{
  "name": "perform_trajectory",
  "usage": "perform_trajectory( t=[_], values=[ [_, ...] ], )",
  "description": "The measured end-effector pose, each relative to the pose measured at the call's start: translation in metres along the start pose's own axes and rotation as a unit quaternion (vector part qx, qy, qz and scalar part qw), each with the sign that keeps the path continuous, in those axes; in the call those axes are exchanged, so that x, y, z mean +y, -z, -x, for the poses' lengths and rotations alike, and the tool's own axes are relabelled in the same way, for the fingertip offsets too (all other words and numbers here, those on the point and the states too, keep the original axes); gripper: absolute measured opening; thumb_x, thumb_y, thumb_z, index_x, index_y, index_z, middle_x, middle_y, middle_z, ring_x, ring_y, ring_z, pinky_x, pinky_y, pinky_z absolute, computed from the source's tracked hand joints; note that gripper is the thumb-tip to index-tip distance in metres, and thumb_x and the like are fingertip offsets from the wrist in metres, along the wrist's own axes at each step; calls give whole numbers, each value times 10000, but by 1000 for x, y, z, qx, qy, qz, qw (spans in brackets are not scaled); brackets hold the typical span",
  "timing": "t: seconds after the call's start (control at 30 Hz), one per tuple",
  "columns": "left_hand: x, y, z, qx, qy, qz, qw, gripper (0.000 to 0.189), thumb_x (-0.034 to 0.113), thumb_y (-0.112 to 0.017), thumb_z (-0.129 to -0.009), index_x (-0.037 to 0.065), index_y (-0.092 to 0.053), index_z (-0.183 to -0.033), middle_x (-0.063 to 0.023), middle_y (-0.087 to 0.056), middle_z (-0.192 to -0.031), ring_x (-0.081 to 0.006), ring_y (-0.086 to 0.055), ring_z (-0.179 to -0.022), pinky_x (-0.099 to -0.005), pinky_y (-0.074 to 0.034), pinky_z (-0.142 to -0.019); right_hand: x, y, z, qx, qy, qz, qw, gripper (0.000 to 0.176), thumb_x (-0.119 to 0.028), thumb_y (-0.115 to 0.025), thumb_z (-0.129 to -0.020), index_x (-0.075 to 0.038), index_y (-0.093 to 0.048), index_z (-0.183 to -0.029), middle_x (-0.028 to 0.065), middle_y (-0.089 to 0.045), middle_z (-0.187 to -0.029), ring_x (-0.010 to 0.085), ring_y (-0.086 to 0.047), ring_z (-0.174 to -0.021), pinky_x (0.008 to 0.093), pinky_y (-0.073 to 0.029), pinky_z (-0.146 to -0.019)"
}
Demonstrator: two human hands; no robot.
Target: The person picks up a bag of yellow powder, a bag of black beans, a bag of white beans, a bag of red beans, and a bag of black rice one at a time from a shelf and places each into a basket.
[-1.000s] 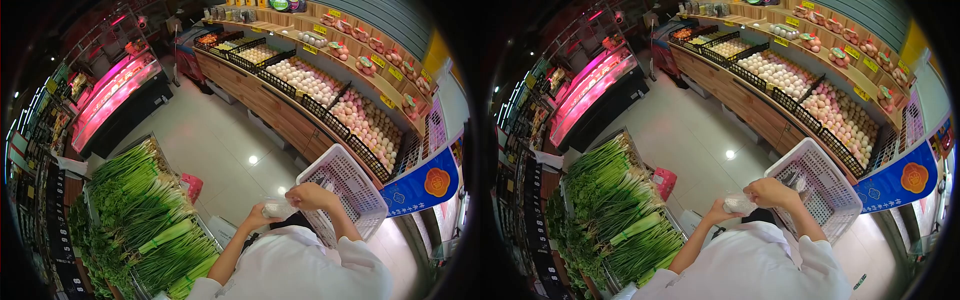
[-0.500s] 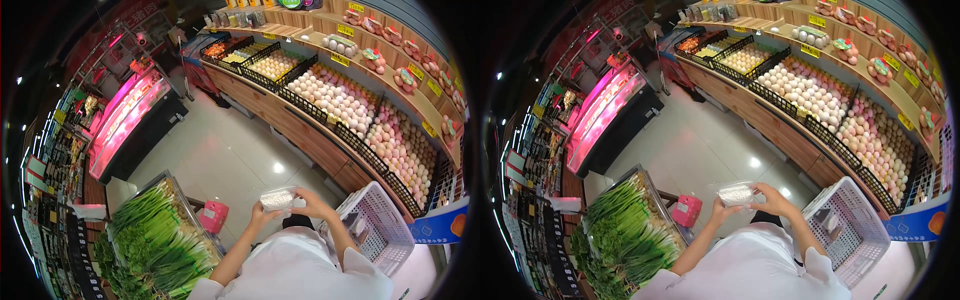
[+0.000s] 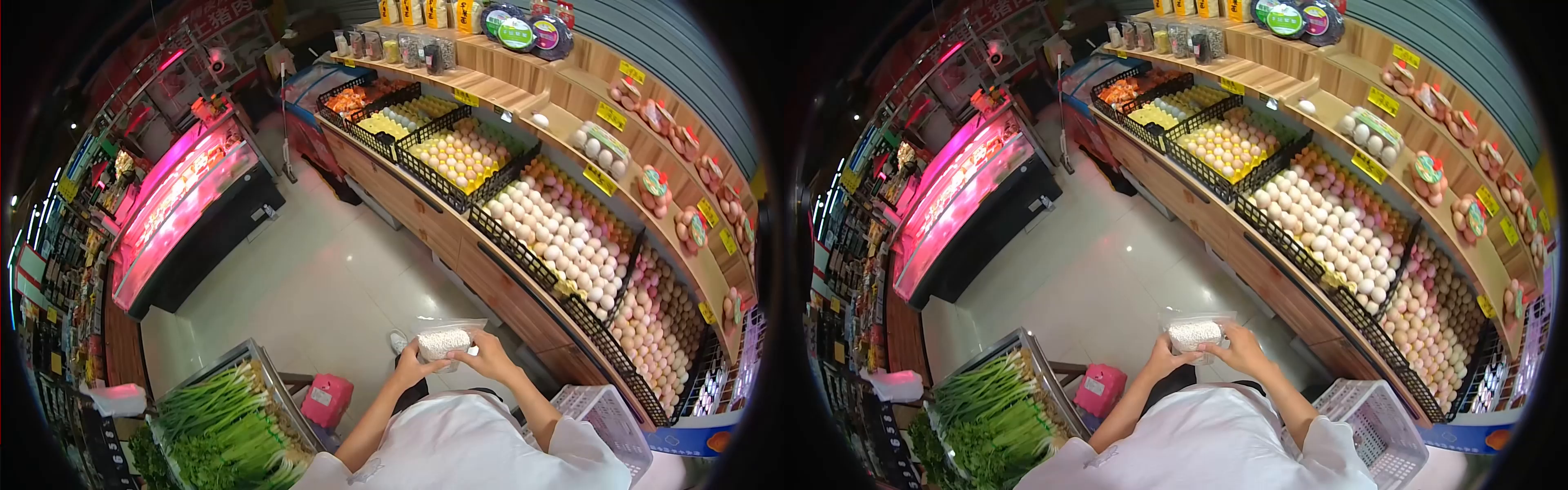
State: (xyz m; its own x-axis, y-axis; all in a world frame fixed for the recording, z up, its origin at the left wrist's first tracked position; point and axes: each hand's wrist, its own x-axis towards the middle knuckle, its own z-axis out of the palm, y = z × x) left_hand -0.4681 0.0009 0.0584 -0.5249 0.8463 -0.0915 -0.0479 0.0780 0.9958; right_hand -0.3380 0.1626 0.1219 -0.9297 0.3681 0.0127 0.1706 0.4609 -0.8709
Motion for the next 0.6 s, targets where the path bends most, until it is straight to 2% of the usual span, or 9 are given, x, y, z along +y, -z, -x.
perform_trajectory(
  t=[0.1,0.27,0.37,0.4,0.43,0.47,0.5,0.53,0.6],
  values=[
    [-2,48,-52,1,-48,-28,998,746,230,-808,-673,26,-434,-1285,-152,-526,-1245,-242,-499,-1168,-364,-390,-972,0,-8,-69,21,-9,29,999,517,-359,-730,-748,13,-603,-1083,192,-644,-972,300,-635,-854,372,-493,-759],
    [-3,153,-118,84,-7,-63,994,774,269,-789,-698,97,-386,-1335,-178,-480,-1292,-306,-449,-1222,-464,-351,-992,-15,16,-195,122,-59,20,991,490,-316,-726,-761,53,-591,-1054,191,-646,-858,248,-625,-726,345,-498,-694],
    [-28,229,-150,76,23,-91,993,737,271,-768,-725,105,-389,-1335,-174,-478,-1300,-303,-454,-1217,-481,-356,-979,-29,60,-269,229,-57,-41,971,428,-278,-704,-788,23,-601,-1074,142,-664,-964,209,-639,-836,342,-498,-750],
    [-30,249,-156,67,38,-102,992,724,269,-761,-734,105,-389,-1334,-171,-477,-1303,-298,-456,-1216,-482,-358,-975,-9,79,-293,264,-11,-8,965,436,-305,-704,-791,28,-608,-1056,144,-663,-982,207,-633,-872,336,-491,-773],
    [-30,265,-159,69,63,-99,991,697,262,-751,-745,100,-400,-1324,-166,-482,-1298,-293,-460,-1210,-474,-361,-972,-9,99,-313,305,-48,-37,950,449,-334,-708,-789,35,-616,-1028,147,-662,-952,212,-626,-843,333,-488,-749],
    [-27,280,-164,72,85,-97,989,670,254,-742,-755,95,-411,-1315,-161,-488,-1294,-288,-464,-1205,-466,-364,-969,8,127,-334,338,-80,87,934,461,-352,-712,-786,49,-618,-993,143,-662,-908,204,-615,-802,327,-485,-713],
    [-23,297,-176,77,101,-99,987,643,247,-733,-766,91,-422,-1306,-156,-493,-1289,-283,-467,-1200,-459,-368,-965,7,150,-355,381,-47,125,915,461,-350,-716,-782,61,-615,-967,142,-659,-869,195,-607,-773,327,-483,-684],
    [-23,310,-187,85,102,-88,987,619,241,-729,-770,86,-436,-1293,-151,-501,-1280,-274,-476,-1184,-449,-371,-961,-10,173,-375,387,-10,79,919,458,-343,-717,-780,65,-615,-961,142,-659,-858,188,-609,-761,321,-485,-678],
    [-31,330,-200,101,107,-65,987,573,229,-722,-778,78,-464,-1267,-140,-517,-1262,-257,-494,-1152,-431,-379,-953,-6,220,-416,420,-40,84,903,433,-337,-711,-781,53,-631,-949,119,-661,-818,158,-599,-723,299,-478,-663]
  ],
)
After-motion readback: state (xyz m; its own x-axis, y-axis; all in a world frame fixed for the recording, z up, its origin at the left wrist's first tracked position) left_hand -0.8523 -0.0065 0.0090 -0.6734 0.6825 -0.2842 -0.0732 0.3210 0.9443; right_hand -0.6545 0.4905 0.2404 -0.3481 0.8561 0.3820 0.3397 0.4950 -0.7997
